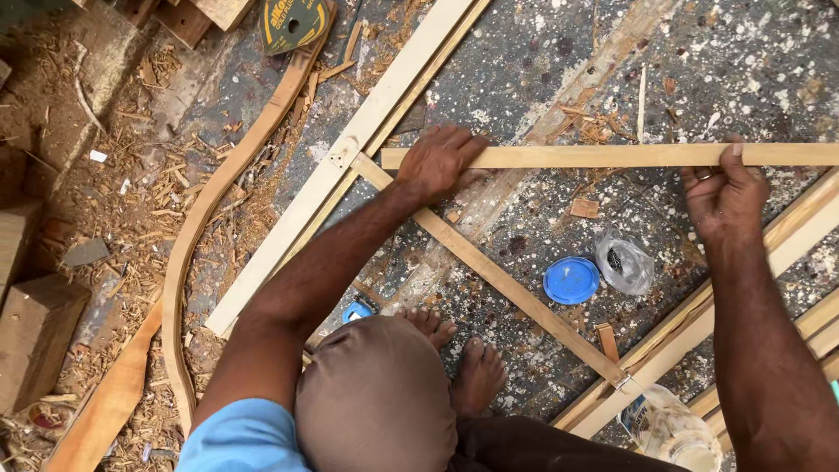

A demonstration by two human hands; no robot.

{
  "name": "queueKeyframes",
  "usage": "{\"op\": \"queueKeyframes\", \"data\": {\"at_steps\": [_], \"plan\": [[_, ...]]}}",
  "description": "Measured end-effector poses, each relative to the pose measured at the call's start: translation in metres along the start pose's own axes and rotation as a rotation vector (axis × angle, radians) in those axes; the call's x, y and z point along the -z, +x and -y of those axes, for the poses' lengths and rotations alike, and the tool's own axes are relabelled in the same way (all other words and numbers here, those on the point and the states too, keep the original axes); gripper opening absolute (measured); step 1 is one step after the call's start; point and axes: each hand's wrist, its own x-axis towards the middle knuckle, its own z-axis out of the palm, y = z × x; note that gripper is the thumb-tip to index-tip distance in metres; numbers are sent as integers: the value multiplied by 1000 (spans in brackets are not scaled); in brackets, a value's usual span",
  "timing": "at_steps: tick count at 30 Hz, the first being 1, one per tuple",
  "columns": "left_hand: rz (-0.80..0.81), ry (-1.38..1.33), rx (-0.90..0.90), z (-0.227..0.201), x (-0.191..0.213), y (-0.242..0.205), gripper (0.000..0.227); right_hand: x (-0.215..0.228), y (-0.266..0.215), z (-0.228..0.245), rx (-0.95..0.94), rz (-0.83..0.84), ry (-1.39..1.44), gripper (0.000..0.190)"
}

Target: The person assembles a wooden frame by positioning thin wooden slats, applying glue from a bottle, and hammering nails to secure the joints.

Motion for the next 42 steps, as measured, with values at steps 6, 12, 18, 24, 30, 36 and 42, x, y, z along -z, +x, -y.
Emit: {"op": "queueKeyframes", "data": {"at_steps": [6,12,18,24,30,36,42], "plan": [[-36,-58,7,28,-11,-8,56,-20,-8,-6,-75,-79,-174,21],[-98,-12,-42,43,-16,-8,55,-28,-7,-9,-107,-65,-216,13],[-121,-25,-49,44,-17,-9,56,-34,-2,-9,-120,-134,-243,13],[-130,15,-59,45,-18,-9,57,-32,7,-10,-119,-143,-254,11],[-83,-13,-31,45,-19,-7,57,-18,17,-16,-100,-121,-235,9],[-113,19,-45,47,-21,-10,56,-17,21,-23,-106,-154,-242,12],[-78,-29,-20,44,-18,-8,56,-18,17,-23,-97,-140,-241,17]]}}
